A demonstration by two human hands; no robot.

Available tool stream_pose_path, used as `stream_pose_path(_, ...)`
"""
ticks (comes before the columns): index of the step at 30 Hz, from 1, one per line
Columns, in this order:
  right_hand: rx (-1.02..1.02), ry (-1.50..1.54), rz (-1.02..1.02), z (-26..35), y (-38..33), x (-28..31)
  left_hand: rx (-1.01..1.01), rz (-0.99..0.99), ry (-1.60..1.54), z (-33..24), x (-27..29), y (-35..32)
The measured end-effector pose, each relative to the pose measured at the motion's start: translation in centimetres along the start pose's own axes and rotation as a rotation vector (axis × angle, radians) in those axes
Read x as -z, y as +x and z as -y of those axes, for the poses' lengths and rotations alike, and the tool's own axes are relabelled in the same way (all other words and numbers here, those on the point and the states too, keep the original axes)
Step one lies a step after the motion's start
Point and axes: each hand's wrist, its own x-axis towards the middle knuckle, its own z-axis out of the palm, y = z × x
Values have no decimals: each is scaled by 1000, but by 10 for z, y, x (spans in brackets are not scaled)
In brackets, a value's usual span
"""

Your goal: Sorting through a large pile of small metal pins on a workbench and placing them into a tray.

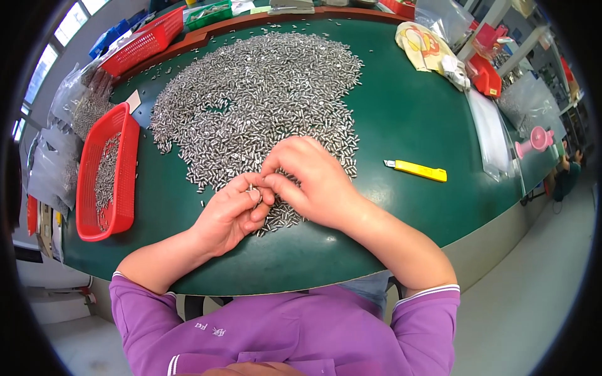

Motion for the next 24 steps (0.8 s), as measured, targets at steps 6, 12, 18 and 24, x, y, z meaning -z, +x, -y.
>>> stream_pose_path(6,113,-77,69,3,0,2,-9,43,25,2,9,1)
stream_pose_path(12,-10,-292,56,-20,-5,-3,31,27,-66,-1,8,2)
stream_pose_path(18,-27,-366,121,-21,-2,-8,40,47,-78,-1,9,1)
stream_pose_path(24,23,-451,86,-18,0,-9,35,43,-79,-2,8,1)
